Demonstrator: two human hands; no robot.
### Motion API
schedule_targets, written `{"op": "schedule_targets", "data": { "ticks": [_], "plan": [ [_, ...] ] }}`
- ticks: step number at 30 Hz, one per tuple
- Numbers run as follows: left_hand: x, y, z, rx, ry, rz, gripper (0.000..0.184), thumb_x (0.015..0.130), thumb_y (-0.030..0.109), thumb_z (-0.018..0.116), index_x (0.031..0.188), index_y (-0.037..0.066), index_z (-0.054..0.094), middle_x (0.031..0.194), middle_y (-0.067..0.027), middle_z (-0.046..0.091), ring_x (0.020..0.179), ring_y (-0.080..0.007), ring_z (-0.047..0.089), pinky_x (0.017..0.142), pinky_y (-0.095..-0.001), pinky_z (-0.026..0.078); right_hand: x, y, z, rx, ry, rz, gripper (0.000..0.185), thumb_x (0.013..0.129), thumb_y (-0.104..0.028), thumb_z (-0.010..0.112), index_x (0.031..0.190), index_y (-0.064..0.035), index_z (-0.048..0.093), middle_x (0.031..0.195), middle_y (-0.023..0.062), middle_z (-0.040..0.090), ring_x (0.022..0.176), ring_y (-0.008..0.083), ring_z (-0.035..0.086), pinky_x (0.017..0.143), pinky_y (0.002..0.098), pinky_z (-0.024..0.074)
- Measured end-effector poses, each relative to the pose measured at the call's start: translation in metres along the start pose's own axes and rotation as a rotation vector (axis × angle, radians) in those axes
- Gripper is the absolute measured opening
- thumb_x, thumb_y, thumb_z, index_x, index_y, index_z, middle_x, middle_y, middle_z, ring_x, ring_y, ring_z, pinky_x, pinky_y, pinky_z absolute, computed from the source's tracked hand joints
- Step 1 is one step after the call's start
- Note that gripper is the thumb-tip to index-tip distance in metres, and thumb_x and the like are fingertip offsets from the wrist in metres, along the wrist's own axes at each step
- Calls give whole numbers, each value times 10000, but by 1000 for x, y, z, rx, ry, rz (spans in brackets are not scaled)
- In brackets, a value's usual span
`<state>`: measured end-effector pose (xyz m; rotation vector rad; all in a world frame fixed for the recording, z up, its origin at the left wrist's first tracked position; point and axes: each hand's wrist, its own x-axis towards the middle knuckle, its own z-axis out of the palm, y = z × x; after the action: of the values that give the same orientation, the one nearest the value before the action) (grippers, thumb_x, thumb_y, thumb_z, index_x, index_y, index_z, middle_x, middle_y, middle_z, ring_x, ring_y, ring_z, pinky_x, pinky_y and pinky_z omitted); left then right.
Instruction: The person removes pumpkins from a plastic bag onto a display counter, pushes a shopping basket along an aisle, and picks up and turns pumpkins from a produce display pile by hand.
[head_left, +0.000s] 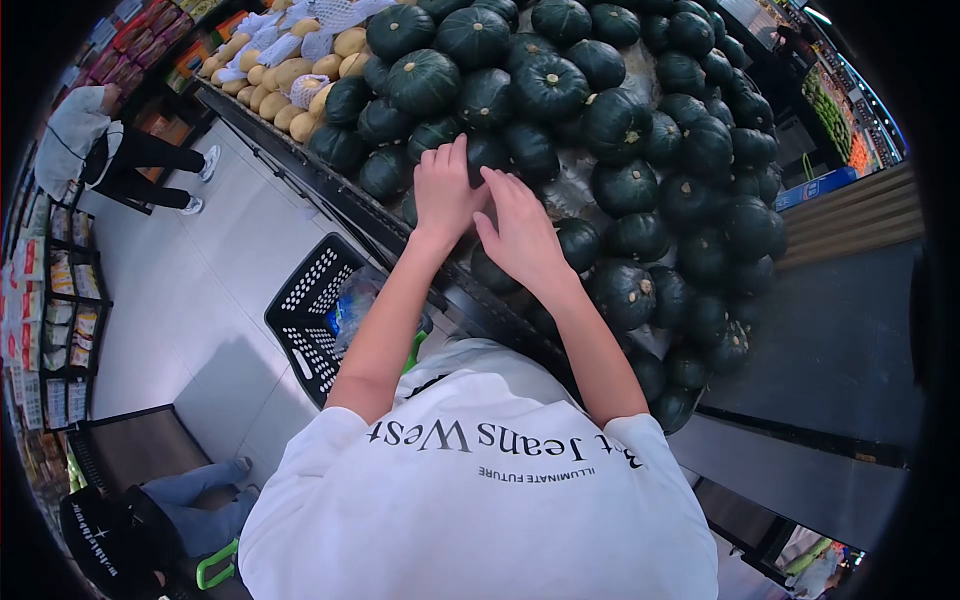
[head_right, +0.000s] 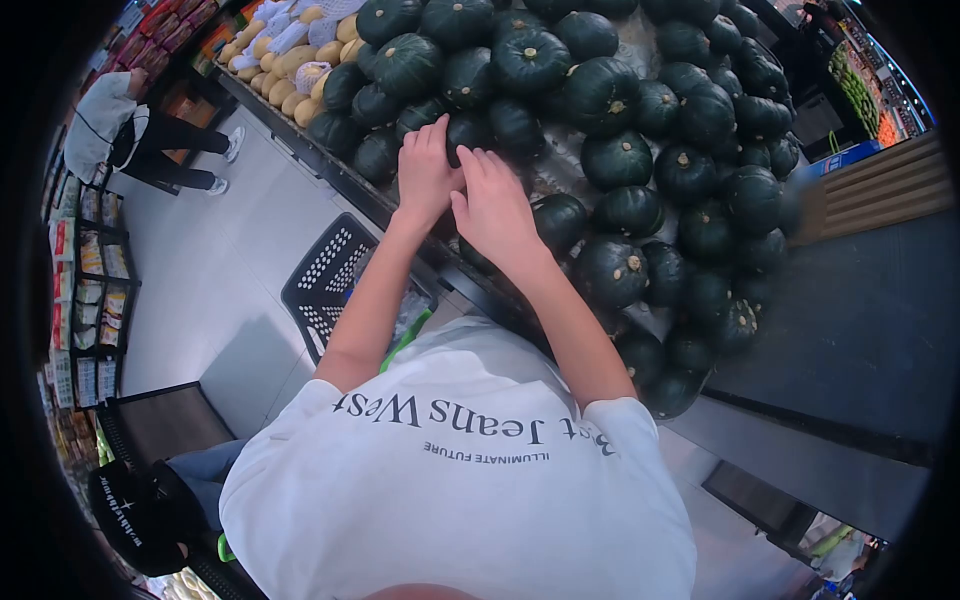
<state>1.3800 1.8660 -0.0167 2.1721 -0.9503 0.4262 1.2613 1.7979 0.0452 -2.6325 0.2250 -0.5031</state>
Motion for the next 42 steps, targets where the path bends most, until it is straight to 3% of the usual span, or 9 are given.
{"op": "schedule_targets", "data": {
  "ticks": [10,17,21,26,29,33,36,39,42],
  "plan": [
    [-3,-8,4,-30,51,45,638,698,252,694,1245,-25,515,1037,-123,594,956,-296,540,763,-391,459,3,-11,26,-42,2,59,518,745,-57,584,1238,68,483,1267,371,455,1189,483,461,1027,504,370],
    [3,-5,-4,-117,19,-10,653,655,293,745,1197,-21,563,1010,-110,601,943,-278,548,788,-379,442,5,-17,30,32,8,130,507,751,-36,565,1239,78,487,1279,393,430,1202,517,435,1047,497,361],
    [12,-4,-6,-104,-16,-32,614,599,249,766,1128,-11,596,916,-99,601,866,-271,564,752,-368,436,5,-14,28,155,57,179,474,782,-48,586,1239,47,505,1298,349,447,1207,481,452,1044,479,370],
    [14,-9,-13,-205,31,-3,590,551,252,807,1053,6,618,890,-102,604,850,-277,588,799,-363,442,10,-11,14,237,128,239,430,767,-36,661,1182,-14,551,1187,203,541,1081,356,565,891,389,484],
    [8,-6,-24,-317,129,8,620,529,234,838,1063,23,605,905,-106,598,846,-280,609,774,-360,488,8,-5,11,326,180,237,454,753,-34,681,1178,9,527,1130,179,522,1068,332,555,911,373,460],
    [-1,-2,-43,-459,201,-86,677,546,197,869,1127,31,565,931,-98,594,814,-243,643,722,-327,536,4,-4,6,488,209,203,578,773,-86,713,1275,7,443,1250,170,478,1175,308,513,994,377,414],
    [-8,11,-53,-1176,189,-527,532,678,146,835,1100,-34,564,1044,-81,618,896,-157,620,799,-296,523,-6,-3,7,728,159,237,747,815,-141,715,1408,-10,280,1394,167,387,1279,292,436,1084,394,334],
    [-15,20,-67,-1771,107,-750,357,831,104,690,1129,-35,550,1071,-95,620,935,-159,620,852,-298,509,-11,-12,2,1115,154,277,792,834,-141,691,1449,-18,208,1421,167,350,1304,275,402,1102,398,305],
    [-21,43,-82,-1920,41,-874,332,908,213,606,1142,-17,556,1098,-92,620,989,-171,613,893,-315,495,-18,-22,-10,1348,90,216,844,847,-130,661,1484,-38,114,1454,144,290,1345,250,332,1126,396,260]
  ]
}}
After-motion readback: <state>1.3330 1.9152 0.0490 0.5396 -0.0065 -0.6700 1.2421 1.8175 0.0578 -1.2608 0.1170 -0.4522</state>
